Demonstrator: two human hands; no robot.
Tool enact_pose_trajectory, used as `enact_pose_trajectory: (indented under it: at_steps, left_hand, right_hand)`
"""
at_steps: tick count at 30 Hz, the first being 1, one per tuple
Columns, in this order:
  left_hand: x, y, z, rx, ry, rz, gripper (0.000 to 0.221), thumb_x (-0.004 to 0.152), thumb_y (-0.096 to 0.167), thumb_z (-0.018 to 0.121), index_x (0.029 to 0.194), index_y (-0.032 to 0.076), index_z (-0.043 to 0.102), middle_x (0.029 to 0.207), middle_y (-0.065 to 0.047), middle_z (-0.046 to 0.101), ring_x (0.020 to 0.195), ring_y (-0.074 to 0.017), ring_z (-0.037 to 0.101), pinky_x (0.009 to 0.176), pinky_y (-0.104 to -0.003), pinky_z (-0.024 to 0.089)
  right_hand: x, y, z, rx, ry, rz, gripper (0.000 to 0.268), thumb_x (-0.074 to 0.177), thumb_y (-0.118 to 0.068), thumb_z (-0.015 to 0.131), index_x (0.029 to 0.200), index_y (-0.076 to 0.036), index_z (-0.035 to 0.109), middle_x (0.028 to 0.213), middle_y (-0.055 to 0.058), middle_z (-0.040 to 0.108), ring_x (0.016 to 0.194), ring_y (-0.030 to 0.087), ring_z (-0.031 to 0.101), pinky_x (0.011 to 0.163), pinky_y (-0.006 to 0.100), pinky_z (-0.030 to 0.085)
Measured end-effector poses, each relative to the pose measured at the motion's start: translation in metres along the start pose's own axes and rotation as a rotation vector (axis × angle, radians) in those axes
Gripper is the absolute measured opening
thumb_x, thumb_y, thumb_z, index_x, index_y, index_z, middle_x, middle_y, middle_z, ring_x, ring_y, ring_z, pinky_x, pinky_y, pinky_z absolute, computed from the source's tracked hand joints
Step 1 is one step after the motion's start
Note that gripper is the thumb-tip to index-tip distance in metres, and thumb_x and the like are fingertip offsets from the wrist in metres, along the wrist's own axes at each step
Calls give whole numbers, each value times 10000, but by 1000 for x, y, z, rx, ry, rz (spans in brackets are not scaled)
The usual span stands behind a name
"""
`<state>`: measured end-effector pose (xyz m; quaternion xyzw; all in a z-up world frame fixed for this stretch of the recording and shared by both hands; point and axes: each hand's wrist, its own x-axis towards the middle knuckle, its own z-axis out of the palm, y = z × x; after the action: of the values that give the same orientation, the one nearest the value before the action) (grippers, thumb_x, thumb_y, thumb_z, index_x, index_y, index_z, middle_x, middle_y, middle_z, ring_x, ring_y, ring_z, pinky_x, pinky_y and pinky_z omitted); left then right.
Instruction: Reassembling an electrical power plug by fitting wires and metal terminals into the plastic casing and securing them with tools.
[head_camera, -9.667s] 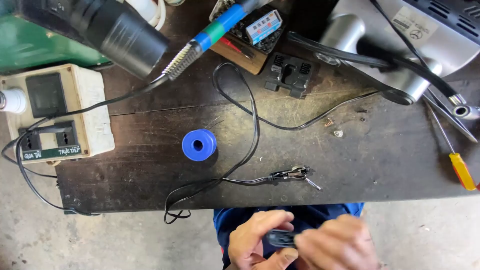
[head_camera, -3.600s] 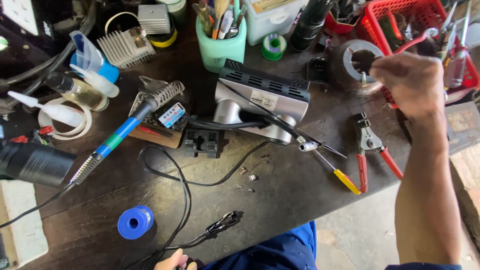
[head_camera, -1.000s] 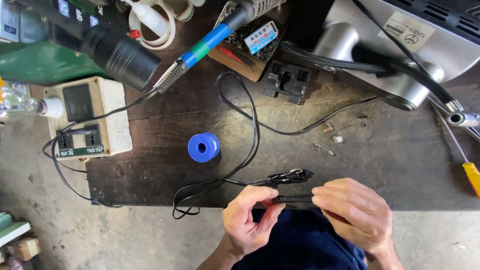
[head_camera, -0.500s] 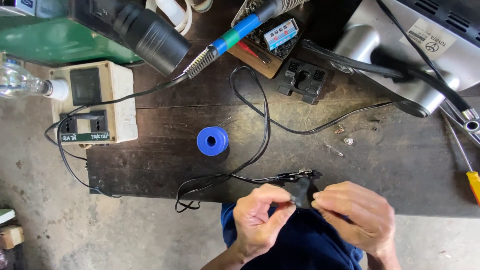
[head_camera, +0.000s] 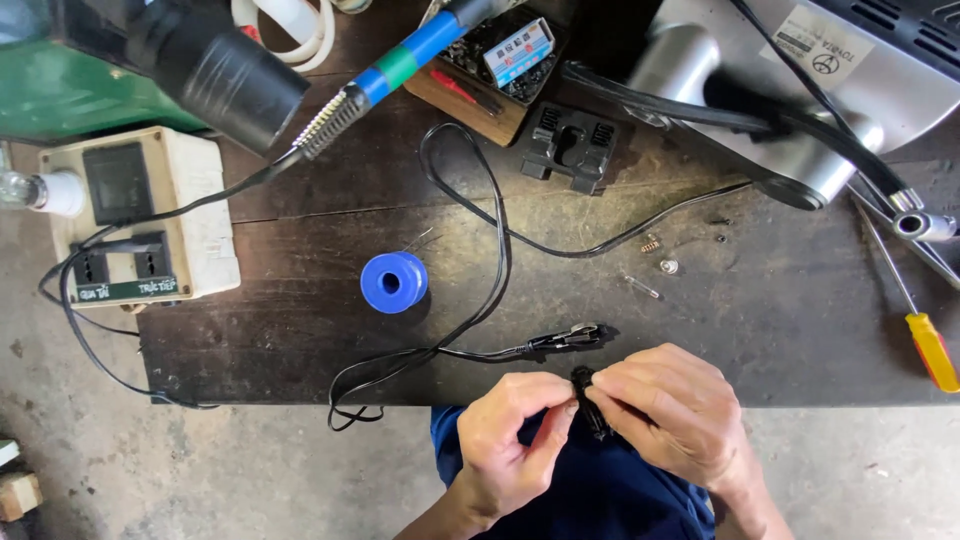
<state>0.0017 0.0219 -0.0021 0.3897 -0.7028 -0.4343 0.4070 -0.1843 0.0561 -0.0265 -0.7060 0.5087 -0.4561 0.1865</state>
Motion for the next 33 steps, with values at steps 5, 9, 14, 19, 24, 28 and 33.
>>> enact_pose_trajectory:
  at_steps: [5,9,14,19,24,28,33]
  left_hand:
    - [-13,-18,-3,132,-114,163,175,971,-8,695,1144,-31,690,1182,-236,626,873,-252,688,870,-324,626]
    - [-7,-27,-7,293,-266,460,208,1038,-45,548,1137,-114,717,1228,-234,648,937,-305,653,857,-375,592]
    - [-7,-25,-8,245,-239,442,135,973,-56,711,1096,-82,663,1098,-174,666,870,-311,634,794,-372,573]
    - [-4,-13,-13,184,-156,235,116,1008,29,635,1100,-33,668,1027,-143,680,849,-265,667,769,-332,586]
    - [-4,-10,-16,194,-247,198,194,1024,35,630,1202,-43,627,1021,-142,655,831,-267,639,770,-348,573]
    - [2,-7,-15,174,-262,164,216,1005,19,653,1204,-49,605,1024,-162,689,827,-277,668,788,-359,580]
    - [0,-12,-12,250,-150,264,194,963,-13,704,1144,-41,639,1046,-166,695,823,-267,713,765,-321,626]
  right_hand:
    - [-7,6,7,-146,59,-24,159,834,-17,823,874,-51,674,824,51,715,684,233,650,658,335,573]
    - [-6,7,9,-158,48,-20,163,848,-35,821,899,-56,667,824,47,713,685,230,658,665,337,569]
    - [-12,6,-6,-8,30,112,111,863,-34,778,919,-51,684,864,58,738,729,238,682,737,337,600]
    - [-36,18,-17,383,184,165,165,824,43,699,982,0,676,914,167,763,787,265,817,750,371,718]
    - [-10,0,-16,262,-5,101,178,841,-54,762,1010,-26,712,948,138,764,778,247,761,735,344,664]
    - [-7,1,-18,258,-40,183,187,842,-72,778,1013,-30,715,871,81,758,732,218,747,685,273,636]
    - [-6,2,-16,264,12,238,234,802,-79,810,1010,-14,726,823,73,758,705,219,745,691,273,644]
